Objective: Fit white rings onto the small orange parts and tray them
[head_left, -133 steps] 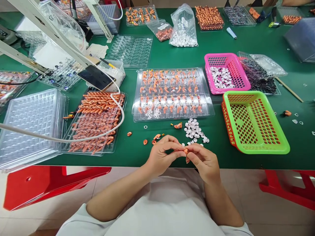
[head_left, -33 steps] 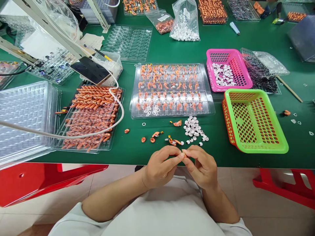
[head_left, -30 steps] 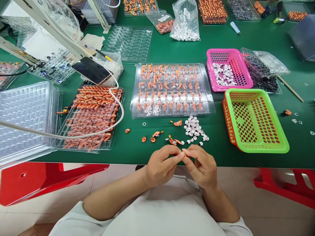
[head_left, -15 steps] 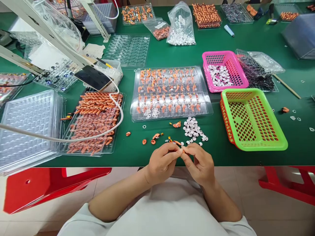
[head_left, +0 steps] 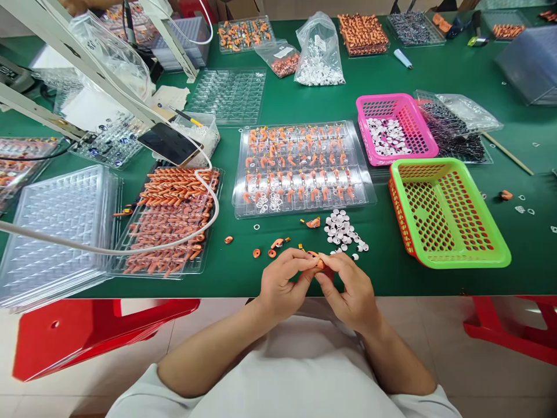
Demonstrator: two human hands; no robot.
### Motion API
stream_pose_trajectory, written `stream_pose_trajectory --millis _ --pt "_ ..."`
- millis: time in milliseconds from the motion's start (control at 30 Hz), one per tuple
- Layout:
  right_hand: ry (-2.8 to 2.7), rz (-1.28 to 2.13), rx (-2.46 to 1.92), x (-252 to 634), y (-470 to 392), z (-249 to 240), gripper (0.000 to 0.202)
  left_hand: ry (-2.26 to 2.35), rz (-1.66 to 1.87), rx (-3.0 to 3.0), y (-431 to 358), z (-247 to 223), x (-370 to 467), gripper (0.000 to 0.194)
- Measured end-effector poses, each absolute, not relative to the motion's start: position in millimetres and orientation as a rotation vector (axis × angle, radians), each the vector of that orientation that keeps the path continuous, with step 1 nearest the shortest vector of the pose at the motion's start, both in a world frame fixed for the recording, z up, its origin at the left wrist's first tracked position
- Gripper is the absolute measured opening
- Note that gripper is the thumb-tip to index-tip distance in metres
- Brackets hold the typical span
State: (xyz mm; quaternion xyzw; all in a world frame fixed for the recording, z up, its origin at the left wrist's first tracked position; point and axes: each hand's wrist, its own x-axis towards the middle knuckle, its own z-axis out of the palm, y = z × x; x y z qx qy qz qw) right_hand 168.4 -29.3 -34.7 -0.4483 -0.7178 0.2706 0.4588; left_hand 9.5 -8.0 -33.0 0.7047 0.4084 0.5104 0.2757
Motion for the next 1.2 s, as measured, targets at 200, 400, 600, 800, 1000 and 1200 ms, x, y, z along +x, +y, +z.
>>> stream_pose_trajectory --millis 200,400,600,800,1000,1200 --pt "-1.736 0.744 -1.088 171.5 -26.9 -35.0 0.029 1.054 1.358 1.998 -8.0 -33.6 8.4 0.017" --pt "-1.664 0.796 -1.124 170.4 -26.8 -35.4 0.016 1.010 1.351 2.074 -11.0 -37.9 7.4 0.025" --pt "-1.640 0.744 -1.122 167.2 -31.6 -37.3 0.022 0.963 1.329 2.107 -11.6 -37.8 6.0 0.031" --pt "-1.641 0.707 -1.128 166.9 -31.3 -35.9 0.025 0.971 1.303 2.083 -10.0 -34.5 4.6 0.029" --pt "-1.690 0.597 -1.170 169.2 -27.3 -34.7 0.026 1.074 1.275 2.120 -1.8 -32.8 3.8 0.022" --pt "-1.754 0.500 -1.174 169.9 -23.6 -37.2 0.027 1.005 1.256 1.947 1.9 -31.2 5.1 0.020"
